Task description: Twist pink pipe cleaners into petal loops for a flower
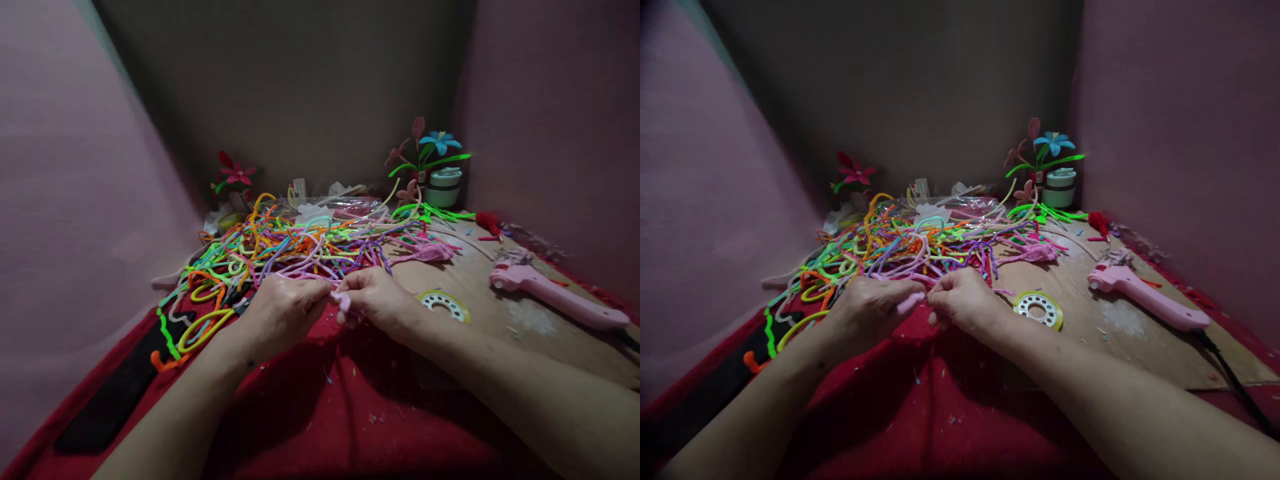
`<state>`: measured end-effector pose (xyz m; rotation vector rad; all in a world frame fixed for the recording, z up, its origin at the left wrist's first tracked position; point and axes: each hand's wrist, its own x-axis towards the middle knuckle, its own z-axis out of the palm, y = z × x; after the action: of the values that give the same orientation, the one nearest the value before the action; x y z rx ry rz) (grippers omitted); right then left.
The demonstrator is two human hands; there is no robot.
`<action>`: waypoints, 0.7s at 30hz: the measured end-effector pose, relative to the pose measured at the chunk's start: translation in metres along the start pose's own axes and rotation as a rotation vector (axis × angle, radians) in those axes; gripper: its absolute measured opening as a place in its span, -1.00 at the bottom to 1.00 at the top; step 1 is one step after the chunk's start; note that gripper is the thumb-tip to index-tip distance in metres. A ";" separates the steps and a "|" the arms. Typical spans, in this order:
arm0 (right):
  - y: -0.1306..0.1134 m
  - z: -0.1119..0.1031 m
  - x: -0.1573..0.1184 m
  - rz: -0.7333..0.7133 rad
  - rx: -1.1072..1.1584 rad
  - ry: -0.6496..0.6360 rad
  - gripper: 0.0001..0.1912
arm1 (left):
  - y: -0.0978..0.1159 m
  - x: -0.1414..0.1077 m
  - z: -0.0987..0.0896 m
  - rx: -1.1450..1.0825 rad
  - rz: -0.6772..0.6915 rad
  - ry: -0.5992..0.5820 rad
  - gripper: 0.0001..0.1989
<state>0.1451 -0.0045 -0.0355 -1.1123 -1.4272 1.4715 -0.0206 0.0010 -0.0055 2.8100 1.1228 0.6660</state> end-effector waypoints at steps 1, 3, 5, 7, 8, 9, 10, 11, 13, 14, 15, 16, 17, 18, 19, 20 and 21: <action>0.000 0.001 -0.002 -0.063 -0.113 0.031 -0.83 | 0.003 0.000 -0.001 -0.006 -0.035 -0.001 -0.82; 0.000 0.004 -0.007 -0.235 -0.360 0.100 -0.82 | 0.008 0.001 -0.005 -0.147 -0.159 -0.019 -0.82; 0.000 0.006 -0.015 -0.414 -0.553 0.154 -0.84 | 0.009 0.003 -0.009 -0.475 -0.368 -0.128 -0.84; -0.001 0.008 -0.023 -0.587 -0.670 0.187 -0.85 | 0.006 0.006 -0.012 -0.875 -0.611 -0.258 -0.85; -0.001 0.009 -0.026 -0.653 -0.716 0.200 -0.85 | 0.004 0.007 -0.012 -1.063 -0.708 -0.314 -0.85; -0.001 0.009 -0.029 -0.719 -0.752 0.224 -0.84 | 0.001 0.008 -0.012 -1.231 -0.772 -0.361 -0.84; -0.001 0.009 -0.030 -0.771 -0.783 0.244 -0.84 | -0.001 0.008 -0.011 -1.371 -0.801 -0.407 -0.82; 0.000 0.009 -0.031 -0.815 -0.805 0.261 -0.83 | -0.003 0.009 -0.011 -1.481 -0.805 -0.446 -0.80; 0.001 0.008 -0.031 -0.866 -0.810 0.281 -0.84 | -0.003 0.009 -0.009 -1.588 -0.787 -0.492 -0.80; 0.001 0.008 -0.030 -0.863 -0.781 0.282 -0.84 | -0.002 0.008 -0.009 -1.579 -0.775 -0.475 -0.81; 0.001 0.007 -0.028 -0.836 -0.730 0.280 -0.85 | 0.000 0.008 -0.009 -1.534 -0.764 -0.411 -0.82; 0.000 0.007 -0.027 -0.783 -0.657 0.273 -0.85 | 0.002 0.008 -0.010 -1.462 -0.744 -0.315 -0.84; -0.001 0.007 -0.025 -0.712 -0.565 0.262 -0.85 | 0.004 0.007 -0.011 -1.368 -0.709 -0.196 -0.86; -0.003 0.006 -0.024 -0.628 -0.458 0.243 -0.85 | 0.006 0.007 -0.013 -1.259 -0.653 -0.063 -0.90; -0.004 0.006 -0.022 -0.544 -0.343 0.215 -0.85 | 0.007 0.007 -0.015 -1.145 -0.579 0.060 -0.93; -0.006 0.006 -0.021 -0.477 -0.245 0.185 -0.85 | 0.008 0.006 -0.016 -1.051 -0.507 0.139 -0.95; -0.008 0.006 -0.019 -0.418 -0.150 0.146 -0.84 | 0.009 0.006 -0.018 -0.962 -0.427 0.200 -0.96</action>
<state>0.1452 -0.0242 -0.0266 -0.9179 -1.5709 0.9844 -0.0181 -0.0040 0.0148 1.6750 0.9908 1.0733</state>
